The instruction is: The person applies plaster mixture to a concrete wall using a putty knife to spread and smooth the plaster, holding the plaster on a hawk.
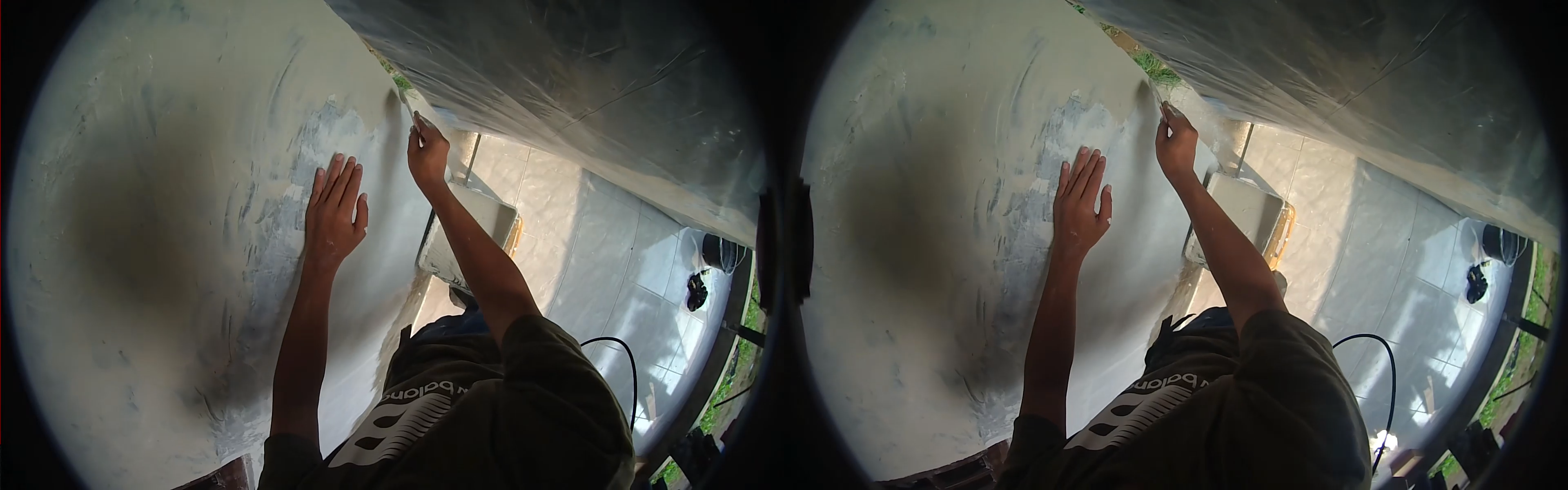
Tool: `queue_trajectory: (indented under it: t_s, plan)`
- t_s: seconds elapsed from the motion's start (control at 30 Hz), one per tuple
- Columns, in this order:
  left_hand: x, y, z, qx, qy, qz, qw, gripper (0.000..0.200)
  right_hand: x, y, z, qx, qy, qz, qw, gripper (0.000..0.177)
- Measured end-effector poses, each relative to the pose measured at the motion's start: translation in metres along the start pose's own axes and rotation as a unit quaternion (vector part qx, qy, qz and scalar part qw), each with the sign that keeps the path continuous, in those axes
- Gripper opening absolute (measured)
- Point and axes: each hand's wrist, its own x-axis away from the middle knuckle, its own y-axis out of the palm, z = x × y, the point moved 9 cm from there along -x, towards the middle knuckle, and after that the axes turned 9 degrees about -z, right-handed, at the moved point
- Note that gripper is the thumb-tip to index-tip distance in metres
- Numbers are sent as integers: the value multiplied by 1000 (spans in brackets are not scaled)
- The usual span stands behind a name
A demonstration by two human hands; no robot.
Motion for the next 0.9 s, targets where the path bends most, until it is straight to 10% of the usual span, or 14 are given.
queue_trajectory:
  t_s: [0.9]
  plan:
    - [-27, -16, -4, -19, 1, -32, 999, 37, 74, 34, -23, -37, 9, -117, 992, 33]
